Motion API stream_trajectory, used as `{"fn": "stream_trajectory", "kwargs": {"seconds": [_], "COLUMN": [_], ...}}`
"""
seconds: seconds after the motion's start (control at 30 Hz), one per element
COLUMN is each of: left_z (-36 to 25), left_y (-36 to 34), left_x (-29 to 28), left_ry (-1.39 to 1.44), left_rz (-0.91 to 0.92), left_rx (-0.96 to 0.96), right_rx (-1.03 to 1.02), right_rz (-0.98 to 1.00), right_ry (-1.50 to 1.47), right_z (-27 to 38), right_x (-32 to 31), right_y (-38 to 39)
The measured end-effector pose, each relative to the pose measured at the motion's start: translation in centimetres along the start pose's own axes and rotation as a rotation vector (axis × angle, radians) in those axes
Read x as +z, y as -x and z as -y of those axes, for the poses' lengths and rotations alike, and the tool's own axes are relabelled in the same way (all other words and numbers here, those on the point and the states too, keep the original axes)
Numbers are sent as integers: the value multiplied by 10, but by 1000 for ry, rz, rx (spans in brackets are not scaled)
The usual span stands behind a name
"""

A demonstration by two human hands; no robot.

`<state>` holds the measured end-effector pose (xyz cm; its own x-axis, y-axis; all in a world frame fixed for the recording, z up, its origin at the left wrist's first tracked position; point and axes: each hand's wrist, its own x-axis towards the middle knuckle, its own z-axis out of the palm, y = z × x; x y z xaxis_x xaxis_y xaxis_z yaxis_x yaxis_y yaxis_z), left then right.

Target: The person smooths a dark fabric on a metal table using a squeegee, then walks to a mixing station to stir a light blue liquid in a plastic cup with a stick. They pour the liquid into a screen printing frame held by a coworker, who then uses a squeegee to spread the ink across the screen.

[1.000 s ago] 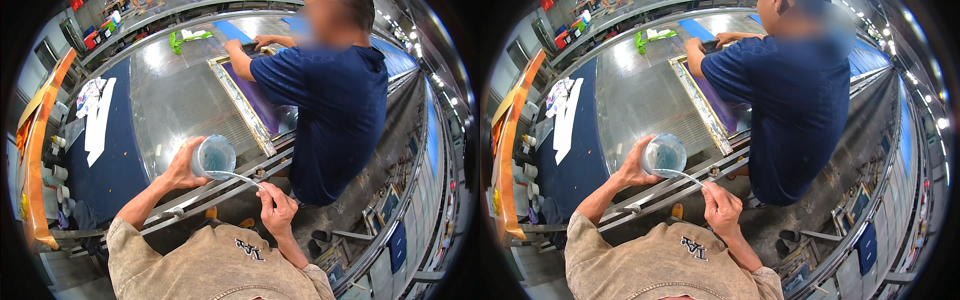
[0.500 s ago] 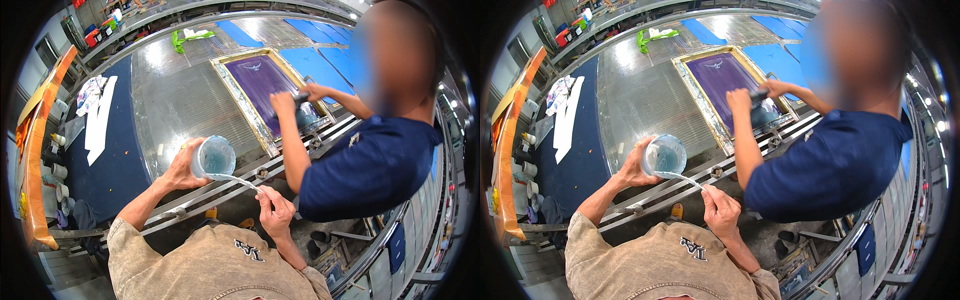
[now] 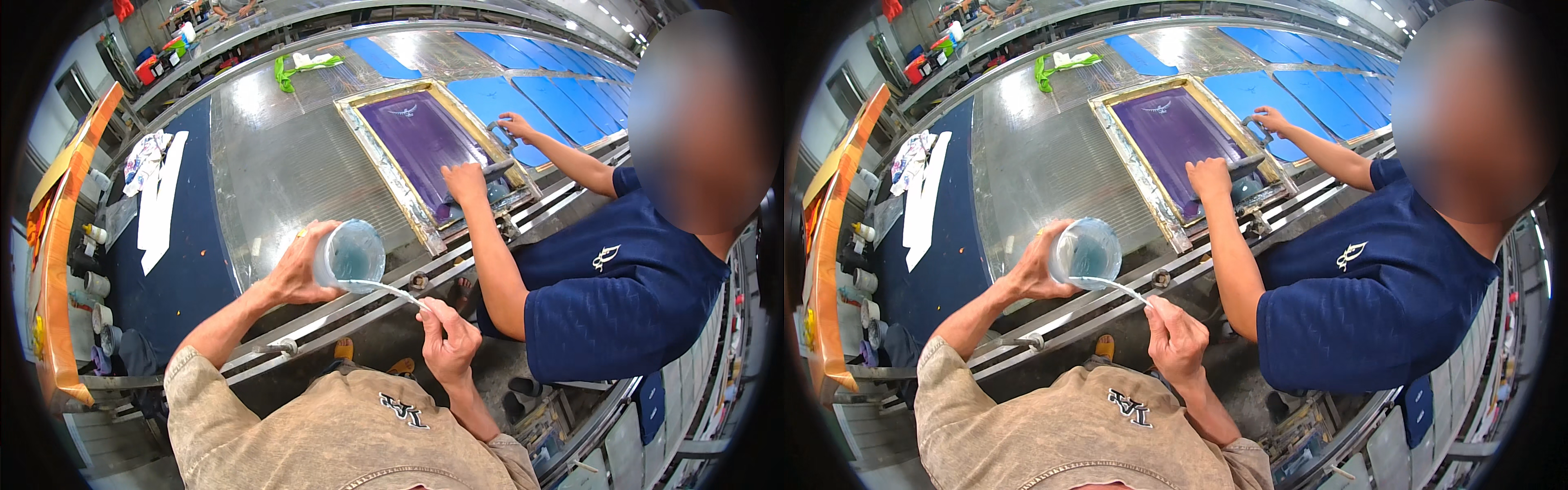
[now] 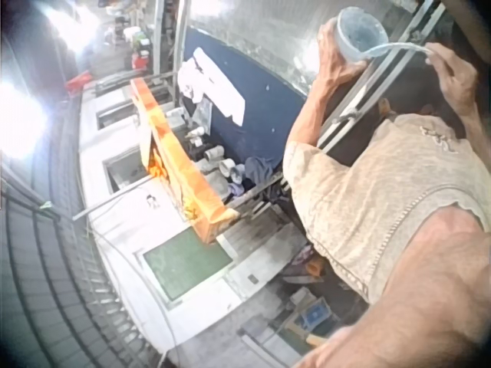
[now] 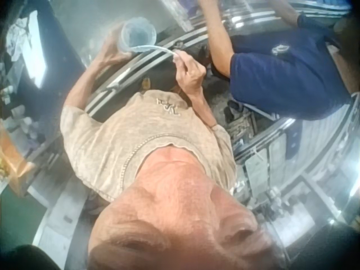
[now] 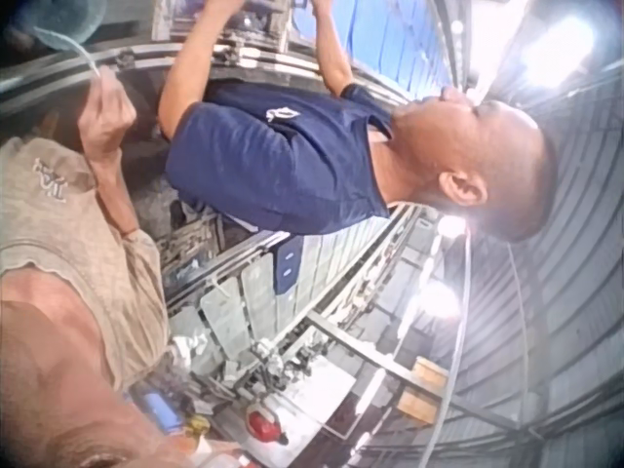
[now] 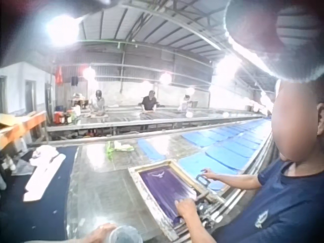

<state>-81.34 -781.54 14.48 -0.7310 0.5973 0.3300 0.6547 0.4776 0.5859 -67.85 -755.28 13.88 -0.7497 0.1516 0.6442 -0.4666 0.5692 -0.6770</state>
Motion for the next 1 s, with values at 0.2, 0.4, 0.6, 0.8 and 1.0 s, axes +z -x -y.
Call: {"fn": "stream_trajectory", "kwargs": {"seconds": [0.2, 0.4, 0.6, 0.8, 1.0], "left_z": [7, 30, 55, 81, 115], "left_y": [-46, -103, -150, -196, -255], "left_x": [-10, -12, -5, -7, -5], "left_ry": [-92, -113, -101, -63, -207], "left_rz": [60, 120, 125, 114, 136], "left_rx": [72, 125, 238, 219, 294], "right_rx": [-149, -134, -114, -13, 86], "right_rz": [-95, -235, -296, -288, -389], "right_ry": [61, 171, 292, 339, 281], "right_z": [-22, -43, -59, -71, -116], "right_x": [2, 15, 35, 52, 80], "right_y": [-34, -63, -92, -119, -161]}}
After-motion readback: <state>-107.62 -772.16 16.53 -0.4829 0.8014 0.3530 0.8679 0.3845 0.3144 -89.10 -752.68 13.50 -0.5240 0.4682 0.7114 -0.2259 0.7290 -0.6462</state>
